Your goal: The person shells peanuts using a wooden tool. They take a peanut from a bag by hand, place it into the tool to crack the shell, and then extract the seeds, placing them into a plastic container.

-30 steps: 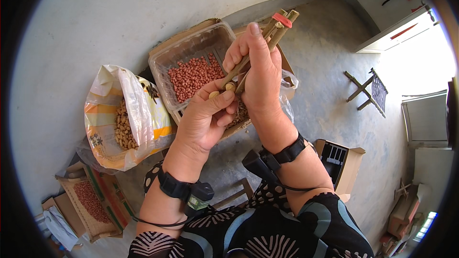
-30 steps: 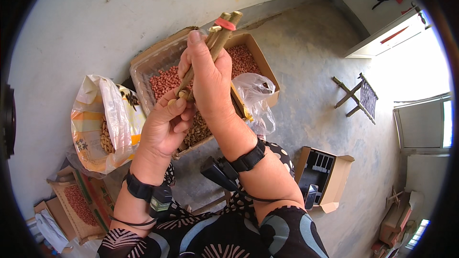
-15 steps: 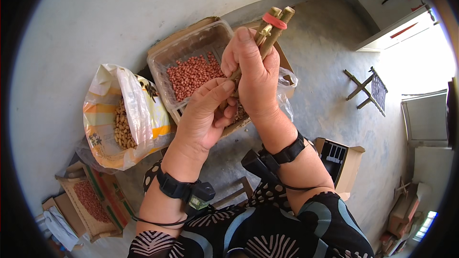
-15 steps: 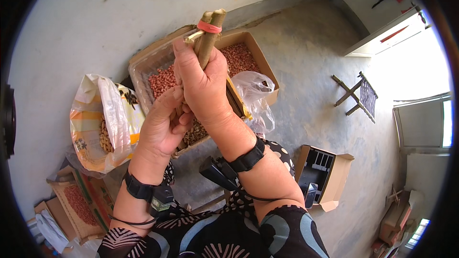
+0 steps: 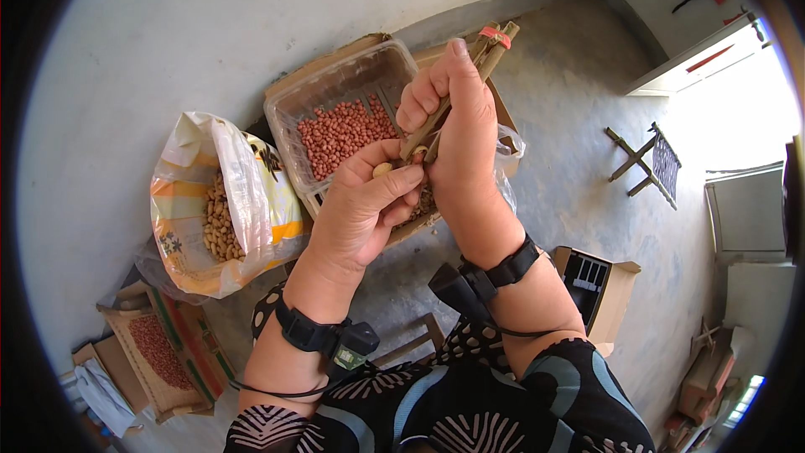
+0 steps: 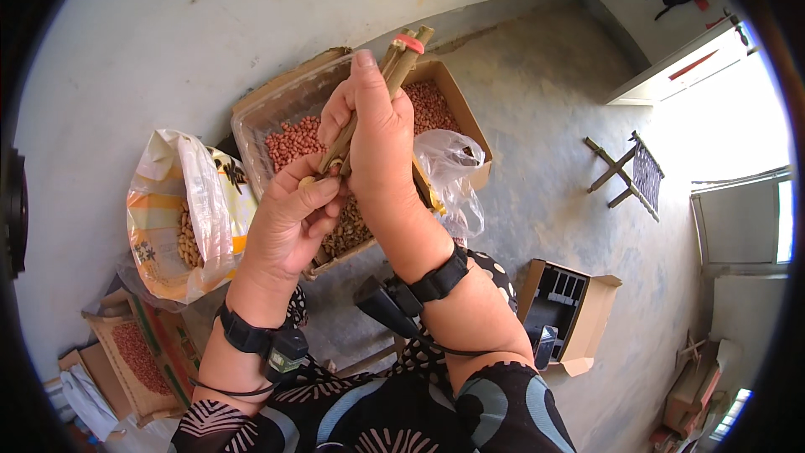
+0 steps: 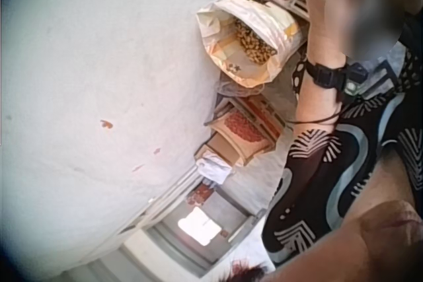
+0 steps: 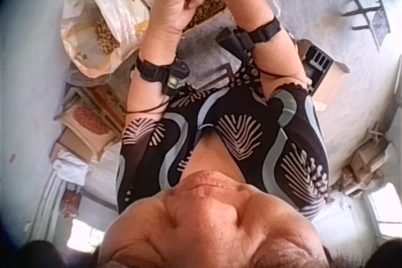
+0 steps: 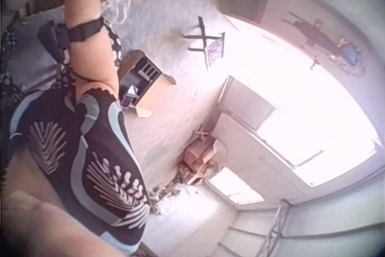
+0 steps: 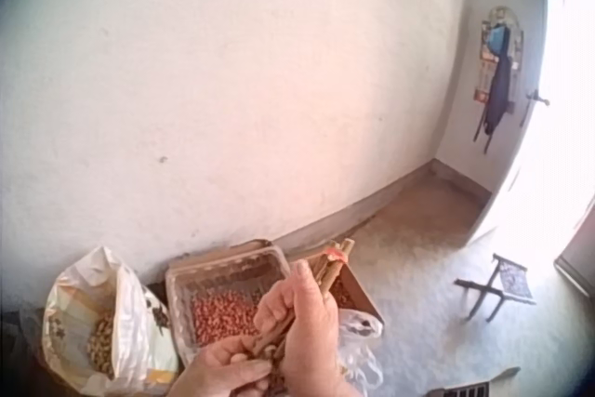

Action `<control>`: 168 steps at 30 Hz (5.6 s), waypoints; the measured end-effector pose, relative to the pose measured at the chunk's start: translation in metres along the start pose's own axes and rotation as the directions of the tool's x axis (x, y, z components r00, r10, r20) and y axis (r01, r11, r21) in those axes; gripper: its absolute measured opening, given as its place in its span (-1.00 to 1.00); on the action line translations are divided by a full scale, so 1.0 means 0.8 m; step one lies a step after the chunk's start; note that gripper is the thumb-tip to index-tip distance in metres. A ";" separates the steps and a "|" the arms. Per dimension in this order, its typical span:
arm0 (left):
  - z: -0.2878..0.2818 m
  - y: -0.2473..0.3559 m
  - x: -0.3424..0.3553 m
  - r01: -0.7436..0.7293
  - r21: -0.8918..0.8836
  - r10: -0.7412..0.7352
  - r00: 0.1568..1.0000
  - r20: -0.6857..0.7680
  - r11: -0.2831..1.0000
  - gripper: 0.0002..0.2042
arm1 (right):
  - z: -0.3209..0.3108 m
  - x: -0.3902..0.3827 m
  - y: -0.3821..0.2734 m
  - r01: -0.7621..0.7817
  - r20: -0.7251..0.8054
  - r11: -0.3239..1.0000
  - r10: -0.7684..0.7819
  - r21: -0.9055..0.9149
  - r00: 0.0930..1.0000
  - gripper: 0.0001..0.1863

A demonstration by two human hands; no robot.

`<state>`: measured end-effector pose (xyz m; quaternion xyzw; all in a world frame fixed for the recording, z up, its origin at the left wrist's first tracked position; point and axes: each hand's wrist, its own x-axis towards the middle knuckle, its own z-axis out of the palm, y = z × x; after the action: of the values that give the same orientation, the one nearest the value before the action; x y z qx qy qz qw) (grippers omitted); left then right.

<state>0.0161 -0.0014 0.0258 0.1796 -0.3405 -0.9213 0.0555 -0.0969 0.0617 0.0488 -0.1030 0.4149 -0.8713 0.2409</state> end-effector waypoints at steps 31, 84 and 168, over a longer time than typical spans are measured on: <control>0.000 0.002 0.000 -0.010 0.004 0.009 0.999 0.043 1.000 -0.79 | -0.006 0.006 -0.004 0.068 -0.040 0.998 -0.067 0.014 0.997 -0.56; -0.034 0.011 0.019 -0.119 -0.189 0.125 0.992 0.020 0.975 -0.74 | -0.017 0.010 -0.021 0.252 0.046 0.954 -0.248 -0.163 0.968 -0.58; 0.022 -0.017 0.005 -0.299 0.292 0.335 0.939 -0.080 0.908 -0.75 | -0.010 0.004 -0.009 0.088 -0.044 0.990 -0.094 -0.114 0.995 -0.55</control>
<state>0.0065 0.0193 0.0282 0.1868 -0.4857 -0.8300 0.2009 -0.1054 0.0691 0.0489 -0.1134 0.4637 -0.8591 0.1845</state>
